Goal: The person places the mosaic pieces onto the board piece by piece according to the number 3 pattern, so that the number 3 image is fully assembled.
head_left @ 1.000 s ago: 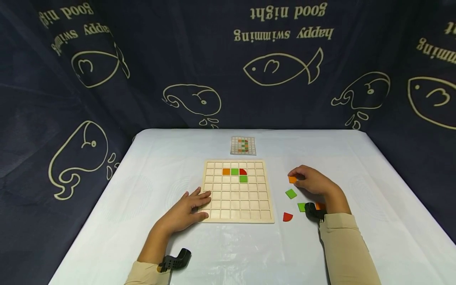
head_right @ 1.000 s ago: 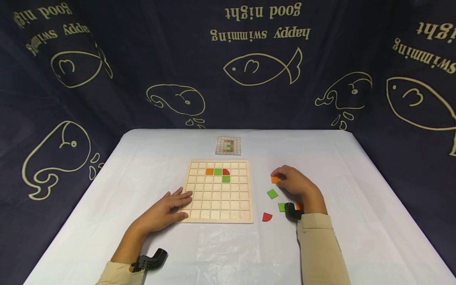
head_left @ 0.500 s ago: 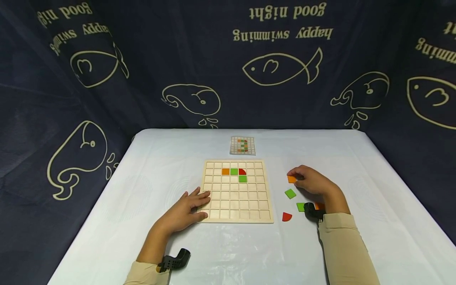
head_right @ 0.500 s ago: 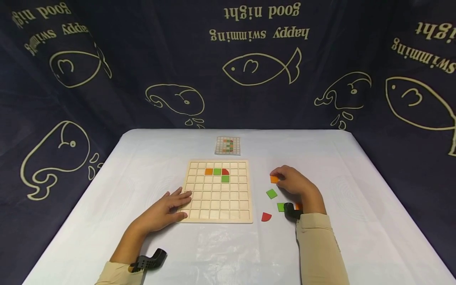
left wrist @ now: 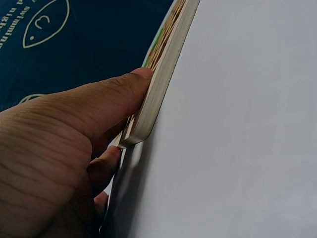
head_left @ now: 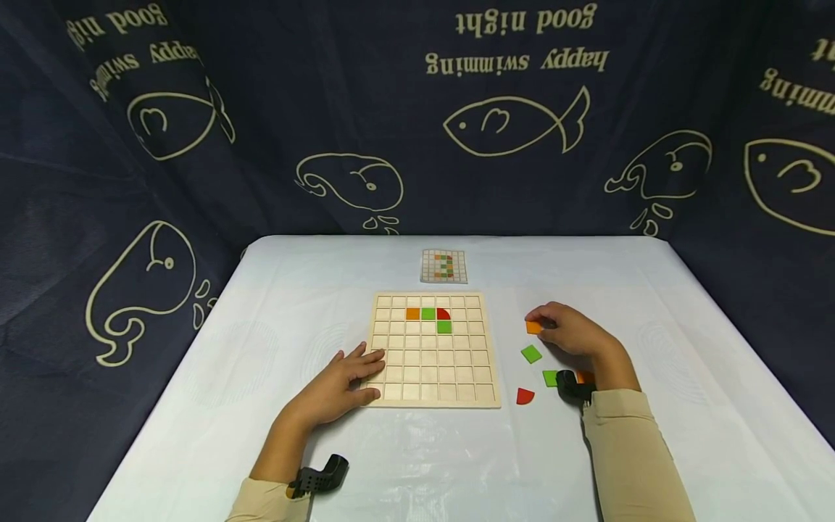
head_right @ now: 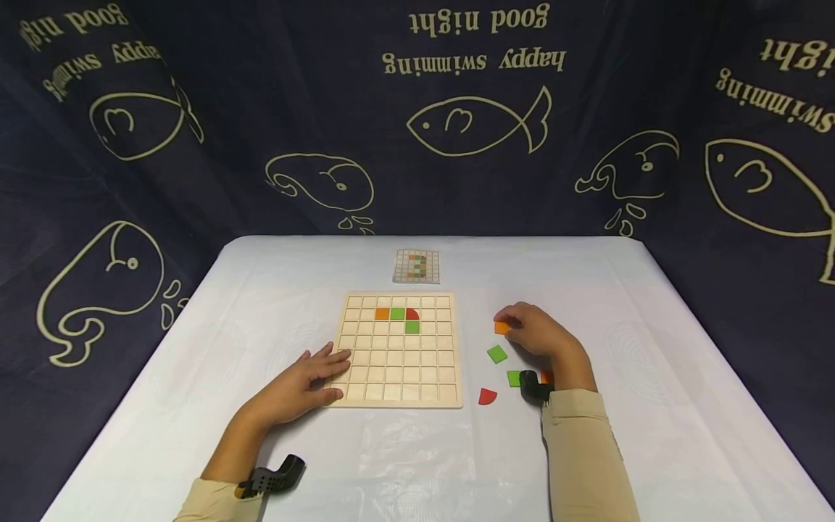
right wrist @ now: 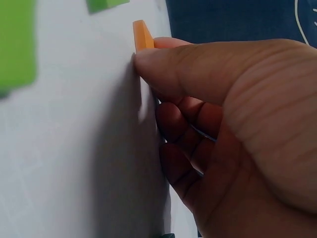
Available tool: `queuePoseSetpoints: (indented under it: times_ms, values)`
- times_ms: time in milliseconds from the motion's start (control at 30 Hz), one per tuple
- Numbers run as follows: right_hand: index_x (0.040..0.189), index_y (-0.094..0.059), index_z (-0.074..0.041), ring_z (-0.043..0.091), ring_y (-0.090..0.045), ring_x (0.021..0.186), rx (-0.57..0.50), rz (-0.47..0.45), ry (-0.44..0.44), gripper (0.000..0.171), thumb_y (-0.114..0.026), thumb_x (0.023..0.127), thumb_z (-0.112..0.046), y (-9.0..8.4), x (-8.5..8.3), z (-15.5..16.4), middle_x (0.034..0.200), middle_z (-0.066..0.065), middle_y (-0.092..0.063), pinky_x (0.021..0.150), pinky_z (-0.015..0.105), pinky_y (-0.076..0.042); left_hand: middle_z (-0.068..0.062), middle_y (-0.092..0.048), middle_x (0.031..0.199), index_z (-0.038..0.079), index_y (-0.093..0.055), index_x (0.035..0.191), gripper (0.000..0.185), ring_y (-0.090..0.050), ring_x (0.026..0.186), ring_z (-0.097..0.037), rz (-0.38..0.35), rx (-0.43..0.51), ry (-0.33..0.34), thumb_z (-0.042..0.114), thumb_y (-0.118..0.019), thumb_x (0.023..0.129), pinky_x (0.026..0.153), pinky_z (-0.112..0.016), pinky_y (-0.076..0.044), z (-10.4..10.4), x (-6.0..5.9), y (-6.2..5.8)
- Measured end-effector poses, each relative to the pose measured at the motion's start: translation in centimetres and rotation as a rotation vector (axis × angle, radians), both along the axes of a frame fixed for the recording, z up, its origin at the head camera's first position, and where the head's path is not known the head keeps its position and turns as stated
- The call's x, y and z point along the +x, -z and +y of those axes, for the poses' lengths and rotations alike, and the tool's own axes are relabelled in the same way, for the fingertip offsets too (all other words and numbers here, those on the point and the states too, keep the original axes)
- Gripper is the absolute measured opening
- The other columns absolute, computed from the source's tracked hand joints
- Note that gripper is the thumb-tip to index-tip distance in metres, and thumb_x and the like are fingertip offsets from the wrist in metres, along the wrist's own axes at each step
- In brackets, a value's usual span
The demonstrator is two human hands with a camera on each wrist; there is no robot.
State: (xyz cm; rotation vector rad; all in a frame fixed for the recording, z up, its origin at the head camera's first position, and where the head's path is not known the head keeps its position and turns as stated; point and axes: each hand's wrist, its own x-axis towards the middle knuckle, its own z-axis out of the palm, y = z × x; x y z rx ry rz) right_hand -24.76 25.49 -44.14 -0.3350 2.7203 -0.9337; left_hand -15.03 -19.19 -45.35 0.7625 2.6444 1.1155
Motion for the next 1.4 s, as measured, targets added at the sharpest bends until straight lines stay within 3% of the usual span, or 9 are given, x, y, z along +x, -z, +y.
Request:
queuePoseSetpoints:
  times_ms: [867,1133,1400]
  values:
    - [0.12,-0.066,-0.007,0.033,-0.05,0.111,0.004,-0.011,0.025,0.028,-0.064,0.093,-0.007,-0.3,0.0,-0.2,0.124,0.015,-0.059,0.105,0.057,-0.037,-0.006,-0.044,0.152,0.001,-0.055,0.14,0.057,-0.019,0.149,-0.032,-0.003,0.0,-0.003,0.023,-0.073,0.091,0.118,-0.06,-0.002,0.0,-0.1,0.1]
    - [0.119,-0.064,-0.007,0.03,-0.053,0.103,-0.019,0.0,0.023,0.028,-0.067,0.092,-0.009,-0.5,0.0,-0.3,0.114,0.011,-0.061,0.096,0.049,-0.044,-0.005,-0.043,0.152,0.001,-0.055,0.14,0.057,-0.019,0.149,-0.032,-0.009,-0.001,-0.001,0.023,-0.073,0.091,0.118,-0.06,-0.003,0.0,-0.1,0.2]
    - [0.118,-0.066,-0.005,0.026,-0.054,0.1,-0.054,0.066,-0.053,0.028,-0.066,0.09,-0.005,-1.0,0.0,-1.5,0.111,0.009,-0.062,0.093,0.044,-0.045,-0.007,-0.044,0.152,0.0,-0.054,0.14,0.057,-0.019,0.149,-0.033,-0.012,-0.001,-0.004,0.022,-0.073,0.091,0.117,-0.061,-0.002,0.0,-0.1,-0.1]
